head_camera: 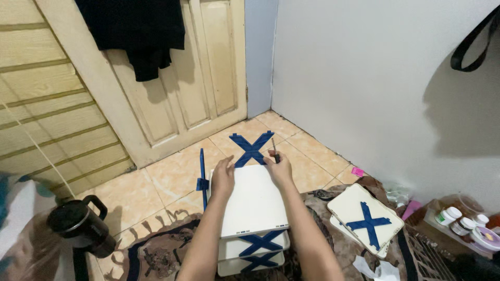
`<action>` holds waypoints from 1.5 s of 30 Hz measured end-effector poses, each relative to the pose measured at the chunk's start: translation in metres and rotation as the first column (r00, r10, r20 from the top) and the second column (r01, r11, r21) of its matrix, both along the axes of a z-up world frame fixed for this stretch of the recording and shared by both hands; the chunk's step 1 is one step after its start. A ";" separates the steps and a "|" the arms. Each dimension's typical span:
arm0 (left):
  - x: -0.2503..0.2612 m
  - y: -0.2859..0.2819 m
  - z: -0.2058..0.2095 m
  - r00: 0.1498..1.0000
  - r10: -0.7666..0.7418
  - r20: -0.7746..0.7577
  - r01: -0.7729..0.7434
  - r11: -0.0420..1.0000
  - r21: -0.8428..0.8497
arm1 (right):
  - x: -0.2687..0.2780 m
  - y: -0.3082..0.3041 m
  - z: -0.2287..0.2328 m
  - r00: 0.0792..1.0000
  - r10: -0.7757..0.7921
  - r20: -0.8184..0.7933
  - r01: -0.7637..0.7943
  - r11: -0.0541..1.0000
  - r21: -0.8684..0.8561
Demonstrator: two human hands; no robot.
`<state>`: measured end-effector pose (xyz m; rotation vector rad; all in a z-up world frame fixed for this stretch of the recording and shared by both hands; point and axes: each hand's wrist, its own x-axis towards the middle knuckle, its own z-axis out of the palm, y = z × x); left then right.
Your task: The person assembles a stack of white plastic trays by attaching blue plastic corner pieces using a screwdriver. They then wipe the top tray with a white cloth and place it back on the stack.
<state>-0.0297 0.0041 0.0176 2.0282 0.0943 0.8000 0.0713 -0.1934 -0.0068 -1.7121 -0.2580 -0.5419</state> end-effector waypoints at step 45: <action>-0.055 -0.032 0.043 0.984 -0.077 0.163 -0.008 0.886 0.463 | -0.039 0.003 0.030 0.999 -0.029 -0.021 0.020 0.944 -0.328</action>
